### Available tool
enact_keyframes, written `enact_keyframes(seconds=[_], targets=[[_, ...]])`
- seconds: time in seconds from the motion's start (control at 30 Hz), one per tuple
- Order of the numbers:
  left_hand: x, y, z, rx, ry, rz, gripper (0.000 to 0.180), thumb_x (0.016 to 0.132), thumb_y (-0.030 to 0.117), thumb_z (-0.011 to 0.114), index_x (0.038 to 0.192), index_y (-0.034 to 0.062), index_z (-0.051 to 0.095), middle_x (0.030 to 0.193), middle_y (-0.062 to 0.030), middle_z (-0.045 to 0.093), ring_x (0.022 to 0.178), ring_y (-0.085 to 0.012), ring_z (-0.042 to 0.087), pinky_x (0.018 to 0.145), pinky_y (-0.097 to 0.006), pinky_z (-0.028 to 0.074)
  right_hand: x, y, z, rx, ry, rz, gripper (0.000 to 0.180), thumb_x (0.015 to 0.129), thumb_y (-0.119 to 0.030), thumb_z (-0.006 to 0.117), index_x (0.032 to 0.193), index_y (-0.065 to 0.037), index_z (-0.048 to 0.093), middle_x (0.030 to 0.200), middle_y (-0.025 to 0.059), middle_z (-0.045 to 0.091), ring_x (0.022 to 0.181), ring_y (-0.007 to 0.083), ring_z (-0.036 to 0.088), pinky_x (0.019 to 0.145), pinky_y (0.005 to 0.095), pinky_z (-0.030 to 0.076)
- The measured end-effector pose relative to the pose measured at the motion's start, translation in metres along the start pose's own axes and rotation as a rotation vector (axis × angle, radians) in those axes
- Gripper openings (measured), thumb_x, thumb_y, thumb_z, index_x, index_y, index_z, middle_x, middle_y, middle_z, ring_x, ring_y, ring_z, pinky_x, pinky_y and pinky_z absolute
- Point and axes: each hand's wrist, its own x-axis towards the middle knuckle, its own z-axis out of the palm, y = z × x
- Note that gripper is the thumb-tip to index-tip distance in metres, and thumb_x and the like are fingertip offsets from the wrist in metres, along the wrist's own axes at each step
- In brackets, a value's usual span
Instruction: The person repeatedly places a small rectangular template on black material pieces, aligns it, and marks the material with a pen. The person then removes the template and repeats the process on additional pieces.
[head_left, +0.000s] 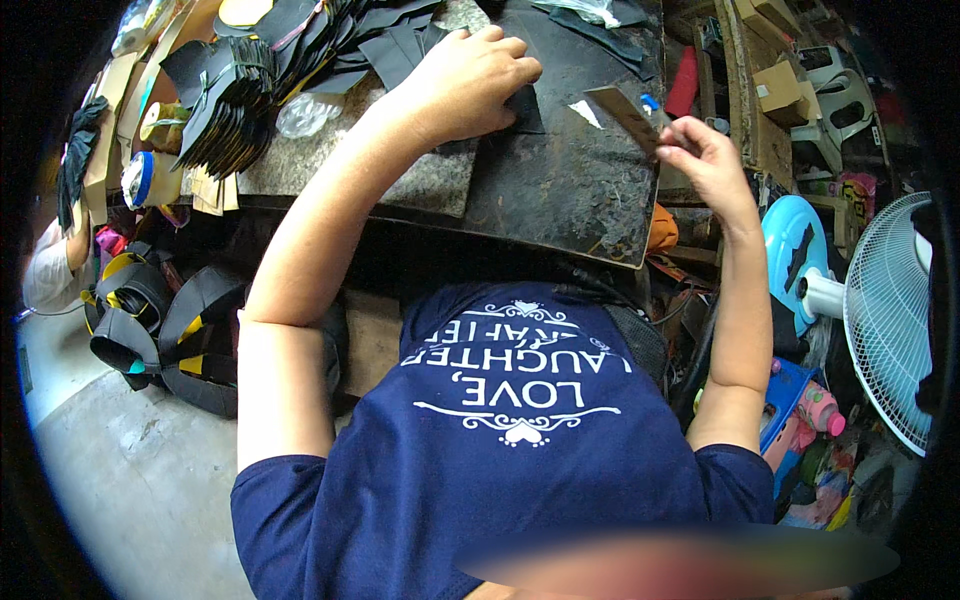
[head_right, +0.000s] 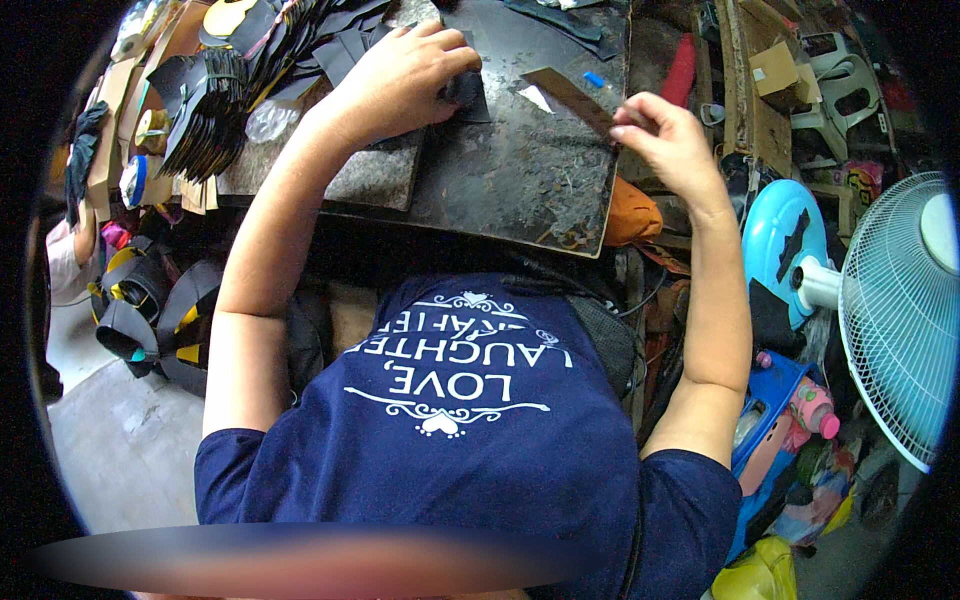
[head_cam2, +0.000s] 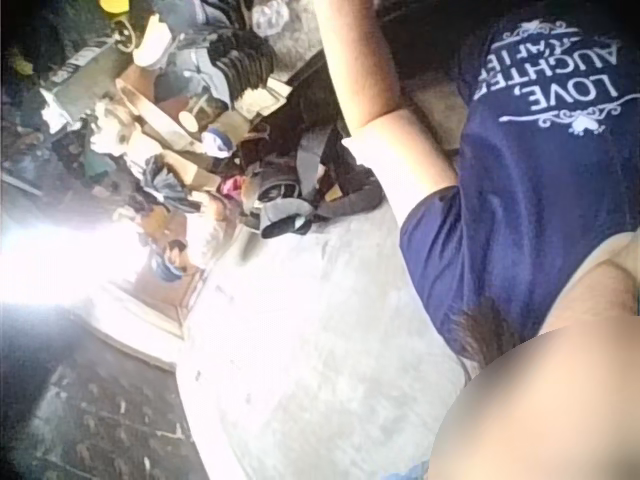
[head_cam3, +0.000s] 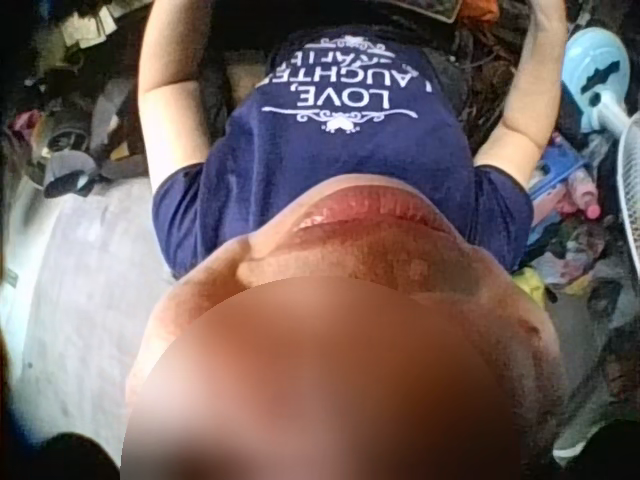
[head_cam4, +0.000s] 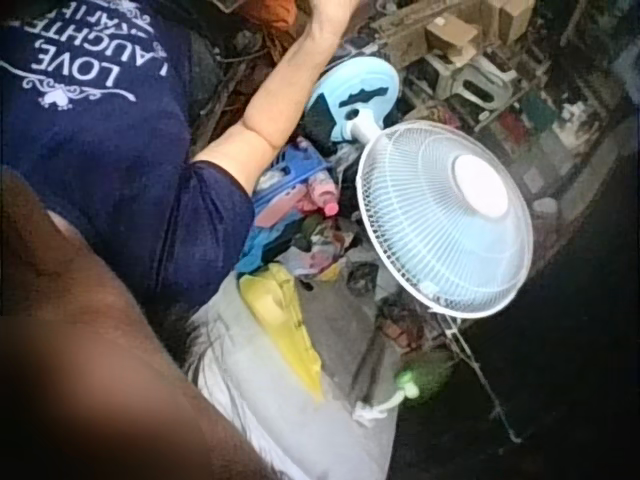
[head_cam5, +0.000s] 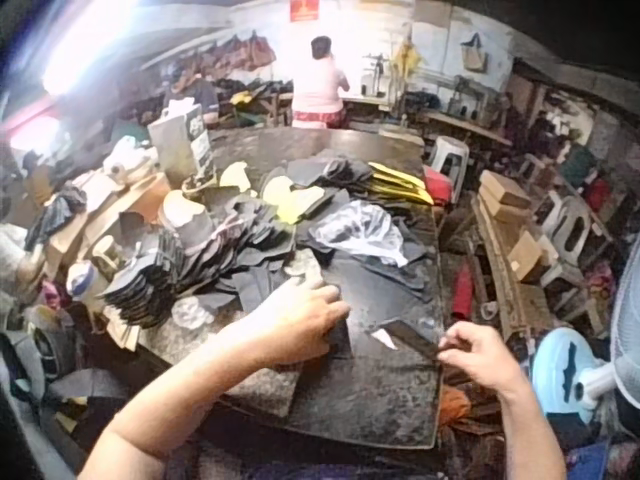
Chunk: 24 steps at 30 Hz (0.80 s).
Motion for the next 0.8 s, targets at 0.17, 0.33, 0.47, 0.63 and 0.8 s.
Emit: enact_keyframes(seconds=[0.17,0.33,0.47,0.63,0.8], targets=[[-0.001,0.012,-0.002,0.095,-0.073,-0.084,0.041,0.071,0.022,0.081,0.108,0.013,0.067,0.102,-0.0047,0.066,0.112,-0.0275,0.058,0.095,-0.047,0.047,0.0,0.003,-0.01,0.226,0.08,-0.018,0.015,0.092,-0.002,0.07,0.104,-0.002,0.061,0.095,-0.0028,0.063,0.085,0.0051,0.059,0.08,0.0223,0.051],[0.007,0.028,0.01,0.07,0.04,-0.11,0.037,0.08,0.036,0.078,0.105,0.0133,0.067,0.097,-0.0056,0.069,0.108,-0.0276,0.062,0.102,-0.047,0.043,0.003,-0.009,0.011,0.292,0.098,-0.009,0.028,0.094,-0.004,0.068,0.121,0.0,0.06,0.094,-0.0021,0.063,0.085,0.0064,0.06,0.08,0.0242,0.052],[0.008,0.033,0.023,-0.055,0.104,-0.111,0.03,0.083,0.032,0.076,0.105,0.0131,0.067,0.1,-0.0053,0.068,0.106,-0.026,0.062,0.099,-0.044,0.044,0.017,-0.022,0.03,0.256,0.141,-0.074,0.044,0.096,-0.006,0.066,0.138,0.001,0.054,0.088,-0.0031,0.06,0.081,0.0057,0.057,0.079,0.0225,0.048],[0.002,0.022,0.027,0.009,0.209,-0.228,0.025,0.085,0.025,0.073,0.105,0.0111,0.068,0.101,-0.0043,0.068,0.106,-0.026,0.06,0.094,-0.042,0.046,0.025,-0.039,0.054,0.227,0.083,-0.089,0.042,0.098,-0.005,0.061,0.139,0.001,0.055,0.085,-0.0034,0.058,0.079,0.0062,0.055,0.078,0.0209,0.047],[0.001,0.026,0.031,0.009,0.248,-0.261,0.03,0.086,0.026,0.071,0.111,0.0098,0.068,0.109,-0.0048,0.067,0.109,-0.026,0.059,0.094,-0.042,0.047,0.033,-0.04,0.077,-0.067,0.03,-0.004,0.036,0.097,-0.004,0.059,0.133,-0.003,0.062,0.086,-0.003,0.061,0.075,0.0051,0.055,0.072,0.0212,0.048]])
